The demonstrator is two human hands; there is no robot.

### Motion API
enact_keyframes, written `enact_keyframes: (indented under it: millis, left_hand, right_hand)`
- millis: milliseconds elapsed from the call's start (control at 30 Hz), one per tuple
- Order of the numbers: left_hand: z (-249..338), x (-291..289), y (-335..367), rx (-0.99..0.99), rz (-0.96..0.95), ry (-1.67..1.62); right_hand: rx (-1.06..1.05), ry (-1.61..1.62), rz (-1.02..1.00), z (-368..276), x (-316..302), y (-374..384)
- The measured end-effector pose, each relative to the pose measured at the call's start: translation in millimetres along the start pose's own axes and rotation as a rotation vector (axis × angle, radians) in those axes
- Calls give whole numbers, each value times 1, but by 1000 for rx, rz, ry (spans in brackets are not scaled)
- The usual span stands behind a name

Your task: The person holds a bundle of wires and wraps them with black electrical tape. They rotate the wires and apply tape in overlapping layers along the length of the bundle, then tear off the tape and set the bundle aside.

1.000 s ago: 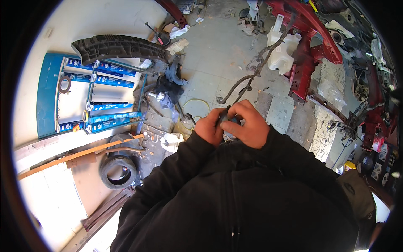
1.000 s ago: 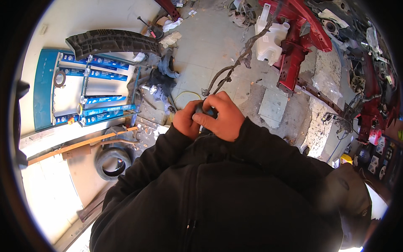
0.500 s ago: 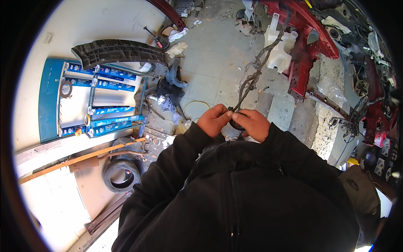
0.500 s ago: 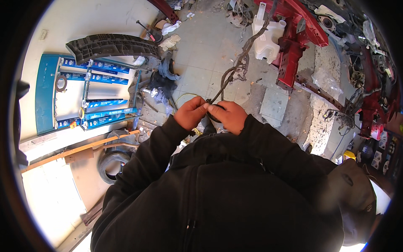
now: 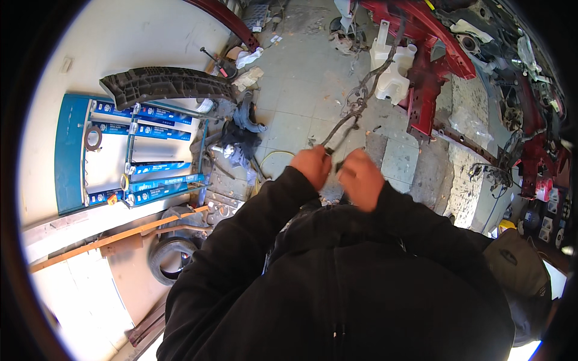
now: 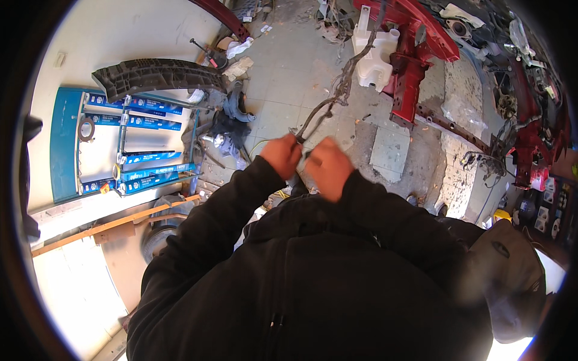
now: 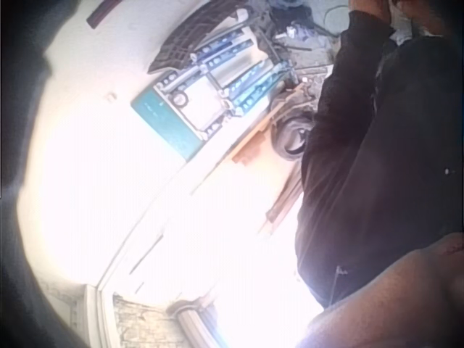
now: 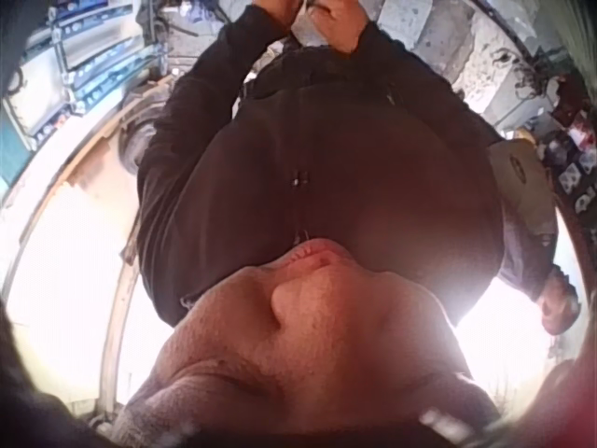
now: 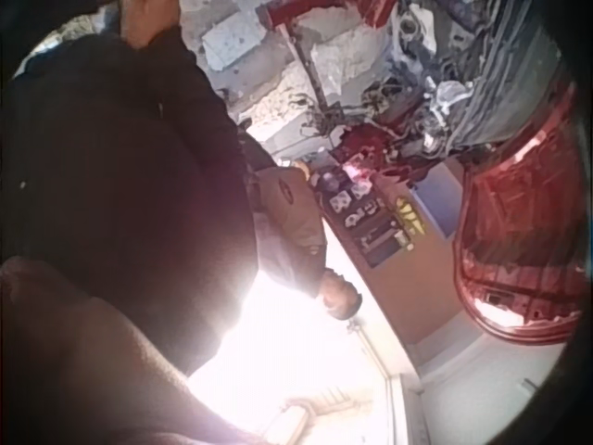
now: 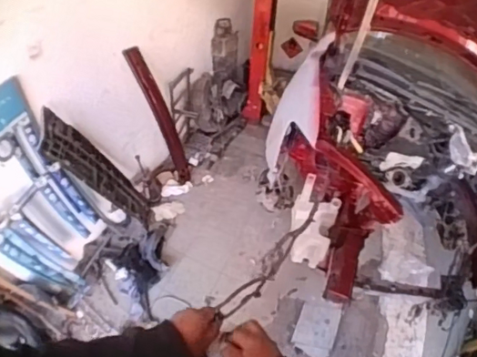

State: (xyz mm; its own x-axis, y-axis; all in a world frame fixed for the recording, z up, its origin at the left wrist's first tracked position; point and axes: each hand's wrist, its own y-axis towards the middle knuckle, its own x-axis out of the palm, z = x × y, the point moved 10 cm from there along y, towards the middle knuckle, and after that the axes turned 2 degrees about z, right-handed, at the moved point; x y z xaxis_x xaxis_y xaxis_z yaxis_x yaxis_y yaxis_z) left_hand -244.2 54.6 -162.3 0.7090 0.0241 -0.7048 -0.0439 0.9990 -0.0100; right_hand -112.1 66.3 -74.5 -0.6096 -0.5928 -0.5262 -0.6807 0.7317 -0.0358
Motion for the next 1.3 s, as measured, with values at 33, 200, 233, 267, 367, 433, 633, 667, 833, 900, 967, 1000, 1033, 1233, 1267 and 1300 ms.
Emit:
enact_keyframes:
  millis: [33, 200, 233, 267, 367, 433, 633, 667, 833, 900, 967, 1000, 1033, 1233, 1267, 1300]
  left_hand:
    - [-22, -1, 4, -99, 15, 62]
    - [-68, -19, 12, -173, 18, 20]
    - [-65, -29, 10, -167, 57, 5]
    - [-61, -38, 9, -177, 77, -2]
    - [-30, -63, 9, -131, 141, 18]
    - [-5, -77, 4, -85, 184, -131]
    - [31, -41, -23, -412, -119, -1027]
    - [39, -39, -25, -431, -176, -1114]
    - [63, -73, -44, -402, -195, -1088]
    - [73, -87, -55, -350, -201, -1071]
    - [78, -98, -63, -311, -164, -1058]
    - [74, -101, -65, -329, -154, -963]
    - [73, -102, -65, -339, -159, -968]
    - [75, -99, -61, -372, -159, -1050]
    - [72, -96, -62, -416, -147, -1040]
    - [73, -95, -63, -411, -132, -1052]
  right_hand:
    - [-119, -43, -146, -28, 9, -10]
    - [80, 658, -193, -7, -15, 0]
    - [287, 881, -151, 31, -18, 8]
    - [416, 990, -39, 66, -19, 11]
    - [627, 905, 28, 133, -4, 10]
    - [592, 973, 49, 136, 11, 19]
    - [463, 1382, 42, 68, 33, 51]
    - [420, 1428, 33, 56, 28, 55]
    - [314, 1518, 234, 40, -26, 60]
    - [280, 1505, 271, 39, -45, 59]
    - [232, 1474, 296, 37, -59, 60]
    - [231, 1459, 313, 37, -62, 58]
    - [200, 1453, 308, 35, -65, 59]
    - [200, 1441, 328, 41, -65, 60]
    - [214, 1439, 345, 45, -66, 60]
    - [232, 1439, 361, 49, -66, 59]
